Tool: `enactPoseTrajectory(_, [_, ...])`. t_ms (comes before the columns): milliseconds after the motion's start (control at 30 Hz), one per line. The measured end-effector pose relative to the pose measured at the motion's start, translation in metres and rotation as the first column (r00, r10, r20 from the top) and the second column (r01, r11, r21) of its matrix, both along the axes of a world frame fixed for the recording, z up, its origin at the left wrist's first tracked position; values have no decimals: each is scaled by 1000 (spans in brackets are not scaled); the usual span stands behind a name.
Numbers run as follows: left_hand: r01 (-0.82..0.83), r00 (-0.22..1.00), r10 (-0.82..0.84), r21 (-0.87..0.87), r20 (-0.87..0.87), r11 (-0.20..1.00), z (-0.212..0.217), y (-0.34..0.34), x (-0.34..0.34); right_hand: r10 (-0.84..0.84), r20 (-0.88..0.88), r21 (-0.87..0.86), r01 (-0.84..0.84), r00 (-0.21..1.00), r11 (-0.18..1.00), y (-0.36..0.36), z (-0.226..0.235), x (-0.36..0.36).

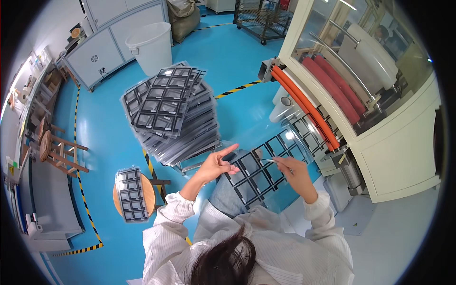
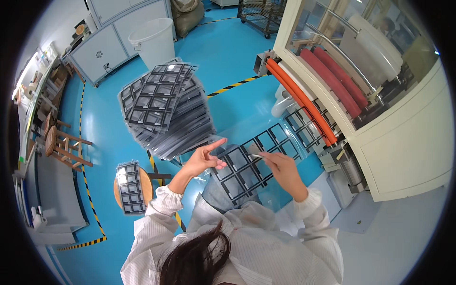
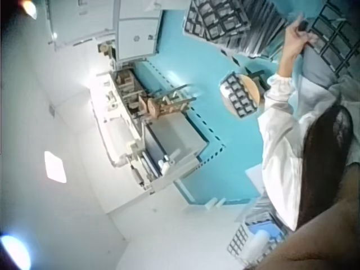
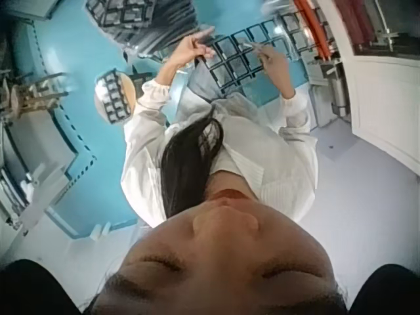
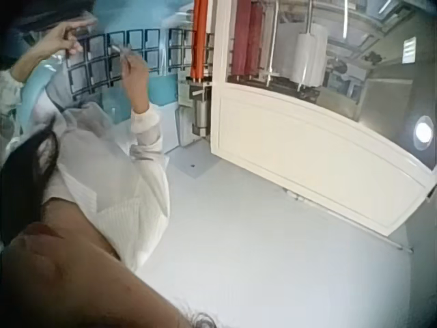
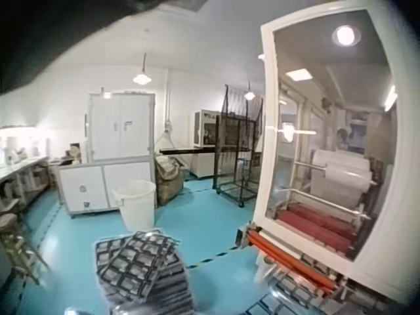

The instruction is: Stacking and moving plastic component trays in a manufacturing facility.

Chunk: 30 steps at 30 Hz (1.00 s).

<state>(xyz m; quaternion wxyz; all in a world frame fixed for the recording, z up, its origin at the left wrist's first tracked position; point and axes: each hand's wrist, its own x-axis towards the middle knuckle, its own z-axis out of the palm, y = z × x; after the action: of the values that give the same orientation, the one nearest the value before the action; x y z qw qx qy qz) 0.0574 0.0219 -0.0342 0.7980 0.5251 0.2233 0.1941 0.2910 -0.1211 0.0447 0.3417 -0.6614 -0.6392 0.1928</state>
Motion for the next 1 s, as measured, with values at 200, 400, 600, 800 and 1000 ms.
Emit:
enactPoseTrajectory(200, [-36, 999, 35, 37, 33, 999, 2, -8, -19, 259, 462, 263, -410, 848, 873, 57, -31, -36])
enactPoseTrajectory(400, [-79, 995, 82, 59, -60, 995, 14, -16, -40, 334, 601, 184, -533, 726, 826, 70, -25, -18])
enactPoseTrajectory(600, [-104, 990, 107, 42, -87, 994, 19, -18, -62, 2, 744, 208, -235, 669, 949, 70, -15, 73])
enactPoseTrajectory(800, [-148, 978, 154, 55, -138, 987, 30, -23, -73, -79, 504, 224, -41, 860, 974, 55, -57, 48])
enactPoseTrajectory(1000, [-159, 974, 169, 80, -150, 984, 19, -25, -93, -101, 512, -79, 164, 853, 983, 4, -56, 27])
